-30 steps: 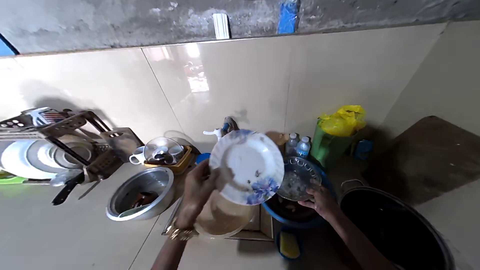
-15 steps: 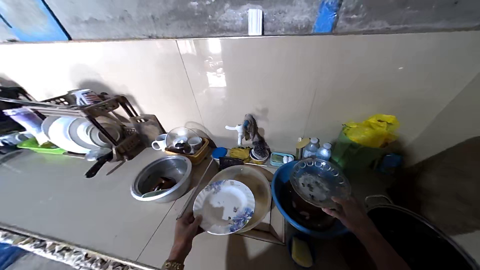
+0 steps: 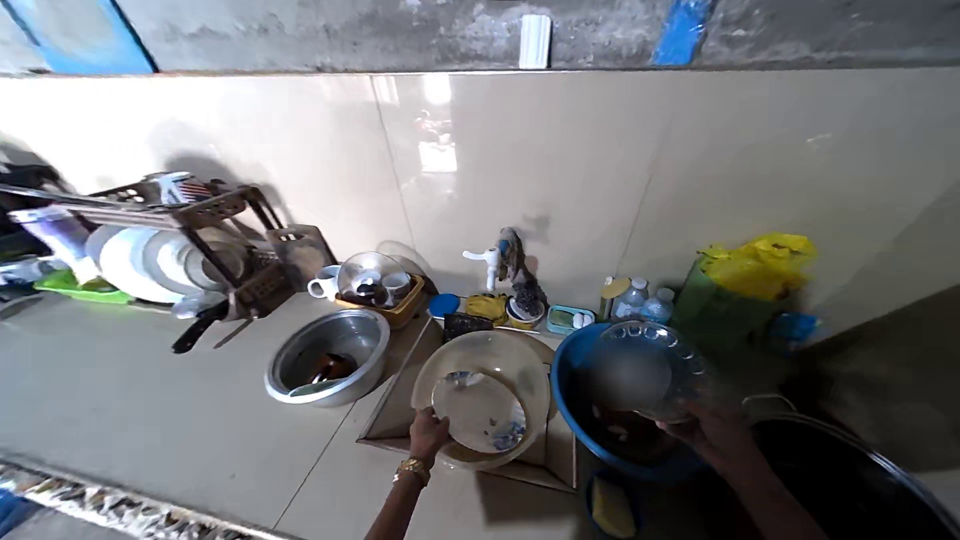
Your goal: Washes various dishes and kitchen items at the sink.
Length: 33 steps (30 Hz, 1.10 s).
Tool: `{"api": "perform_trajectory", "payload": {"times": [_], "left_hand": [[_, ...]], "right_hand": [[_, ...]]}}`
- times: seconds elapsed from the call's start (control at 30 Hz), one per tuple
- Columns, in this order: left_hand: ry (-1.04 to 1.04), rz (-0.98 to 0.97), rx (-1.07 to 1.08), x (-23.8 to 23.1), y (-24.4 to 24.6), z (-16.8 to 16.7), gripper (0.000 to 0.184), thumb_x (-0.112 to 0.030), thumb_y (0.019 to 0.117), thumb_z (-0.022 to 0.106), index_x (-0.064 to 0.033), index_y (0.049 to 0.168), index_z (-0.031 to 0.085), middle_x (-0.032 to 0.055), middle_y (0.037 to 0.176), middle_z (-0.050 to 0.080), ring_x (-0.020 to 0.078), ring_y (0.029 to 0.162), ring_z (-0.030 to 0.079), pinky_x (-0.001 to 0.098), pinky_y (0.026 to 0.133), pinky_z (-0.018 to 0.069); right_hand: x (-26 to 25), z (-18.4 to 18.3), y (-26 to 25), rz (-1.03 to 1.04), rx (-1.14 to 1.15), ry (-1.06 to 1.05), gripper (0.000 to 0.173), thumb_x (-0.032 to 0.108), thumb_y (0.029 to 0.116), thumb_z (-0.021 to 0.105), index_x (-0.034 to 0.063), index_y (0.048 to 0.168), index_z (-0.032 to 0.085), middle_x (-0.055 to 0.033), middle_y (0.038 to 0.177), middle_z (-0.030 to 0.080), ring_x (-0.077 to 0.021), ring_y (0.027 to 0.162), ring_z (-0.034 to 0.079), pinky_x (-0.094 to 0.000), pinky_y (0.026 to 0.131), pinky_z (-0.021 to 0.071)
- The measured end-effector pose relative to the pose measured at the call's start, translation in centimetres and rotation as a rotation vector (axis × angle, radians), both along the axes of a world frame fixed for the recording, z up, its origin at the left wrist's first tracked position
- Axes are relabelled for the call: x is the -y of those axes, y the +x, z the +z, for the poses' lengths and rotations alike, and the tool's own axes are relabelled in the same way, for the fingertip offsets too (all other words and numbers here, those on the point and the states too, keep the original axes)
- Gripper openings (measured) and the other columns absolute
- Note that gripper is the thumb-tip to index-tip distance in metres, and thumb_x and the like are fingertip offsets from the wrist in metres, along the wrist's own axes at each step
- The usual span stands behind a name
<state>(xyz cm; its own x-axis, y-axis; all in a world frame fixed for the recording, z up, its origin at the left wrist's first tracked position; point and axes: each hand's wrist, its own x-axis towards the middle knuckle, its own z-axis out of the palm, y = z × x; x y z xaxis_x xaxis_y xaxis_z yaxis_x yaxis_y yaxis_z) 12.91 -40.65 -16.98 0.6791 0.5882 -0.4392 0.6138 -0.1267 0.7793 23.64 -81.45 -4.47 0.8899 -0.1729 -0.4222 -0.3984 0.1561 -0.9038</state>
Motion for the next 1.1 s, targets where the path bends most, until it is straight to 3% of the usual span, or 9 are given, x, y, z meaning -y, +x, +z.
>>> {"api": "perform_trajectory", "payload": {"times": [0.13,0.23,0.33,0.43,0.57,0.7,0.8,0.97,1.1], "left_hand": [[0.167,-0.291,-0.215,0.8,0.8,1.0,0.062,-0.012,0.0977,0.066,0.0132,0.147,0.037,0.0368,0.148,0.042,0.045,0.139,0.045,0.0525,0.114,0.039],[0.386,-0.391,0.021,2.8,1.0,4.7,0.076,-0.015,0.0972,0.066,0.016,0.153,0.025,0.0459,0.157,0.014,0.059,0.147,0.022,0.0584,0.121,0.027],[0.323,-0.451,0.372,5.8,2.4,8.2,0.056,-0.017,0.104,0.056,0.0085,0.151,0.039,0.0353,0.15,0.042,0.0453,0.13,0.055,0.0512,0.109,0.0466],[-0.148,-0.568,0.477,10.2,4.1,12.6,0.05,-0.021,0.1095,0.04,0.002,0.154,0.036,0.0251,0.147,0.047,0.0278,0.108,0.071,0.0401,0.091,0.0614],[-0.561,-0.583,0.448,14.7,6.5,16.2,0.045,-0.026,0.113,0.033,-0.0013,0.151,0.038,0.0212,0.122,0.067,0.0281,0.088,0.076,0.0395,0.079,0.0655],[-0.788,-0.425,0.407,15.6,7.7,15.5,0.041,-0.016,0.1122,0.036,-0.0096,0.152,0.033,0.0206,0.109,0.069,0.0319,0.087,0.074,0.044,0.076,0.0648],[-0.763,-0.32,0.44,15.8,7.3,14.9,0.046,-0.007,0.1106,0.036,-0.0096,0.156,0.028,0.0218,0.107,0.068,0.0318,0.084,0.074,0.0428,0.072,0.0648],[-0.622,-0.27,0.519,15.0,5.7,13.3,0.045,-0.006,0.1095,0.033,-0.0032,0.154,0.028,0.0194,0.102,0.07,0.0267,0.078,0.074,0.0406,0.069,0.0642],[-0.561,-0.219,0.505,13.6,3.2,11.9,0.048,-0.004,0.1073,0.033,-0.0004,0.154,0.025,0.0193,0.105,0.069,0.0266,0.076,0.074,0.0416,0.066,0.0642]], "right_hand": [[-0.2,2.2,-0.2,0.015,-0.009,-0.001,0.04,0.001,0.1049,0.048,0.0012,0.144,0.039,-0.0197,0.103,0.061,-0.0244,0.072,0.069,-0.0368,0.058,0.0603],[-0.2,3.3,-0.1,0.053,-0.012,-0.016,0.037,0.002,0.1056,0.049,-0.0006,0.142,0.04,-0.0205,0.099,0.064,-0.0249,0.069,0.071,-0.0367,0.058,0.0616],[-0.5,3.9,0.1,0.092,-0.034,-0.005,0.035,0.004,0.1058,0.05,-0.0014,0.14,0.042,-0.021,0.1,0.064,-0.0258,0.071,0.071,-0.0373,0.059,0.0618],[-1.0,4.4,0.3,0.168,-0.03,0.033,0.033,0.005,0.1063,0.049,-0.0002,0.138,0.044,-0.0191,0.101,0.065,-0.0248,0.074,0.071,-0.0366,0.061,0.0624],[-1.8,5.3,0.5,0.328,-0.003,0.07,0.039,0.005,0.1057,0.049,0.0057,0.144,0.042,-0.0156,0.101,0.065,-0.0224,0.073,0.071,-0.0346,0.061,0.0615],[-2.4,4.9,1.8,0.447,-0.002,0.084,0.045,0.002,0.1042,0.048,0.0094,0.147,0.039,-0.0144,0.099,0.064,-0.0216,0.072,0.069,-0.035,0.062,0.0602],[-2.5,4.2,2.9,0.543,0.003,0.051,0.048,0.008,0.1063,0.048,0.0129,0.152,0.037,-0.0177,0.108,0.065,-0.0241,0.075,0.071,-0.0366,0.064,0.061],[-0.3,2.1,6.2,0.711,0.081,-0.149,0.064,0.059,0.1077,0.034,0.0107,0.148,0.046,-0.0188,0.113,0.07,-0.0303,0.091,0.074,-0.0462,0.077,0.0627],[1.7,-0.7,9.3,0.542,0.089,-0.608,0.052,0.04,0.1099,0.046,-0.0043,0.134,0.058,-0.0302,0.125,0.061,-0.0433,0.106,0.063,-0.0597,0.089,0.0512]]}}
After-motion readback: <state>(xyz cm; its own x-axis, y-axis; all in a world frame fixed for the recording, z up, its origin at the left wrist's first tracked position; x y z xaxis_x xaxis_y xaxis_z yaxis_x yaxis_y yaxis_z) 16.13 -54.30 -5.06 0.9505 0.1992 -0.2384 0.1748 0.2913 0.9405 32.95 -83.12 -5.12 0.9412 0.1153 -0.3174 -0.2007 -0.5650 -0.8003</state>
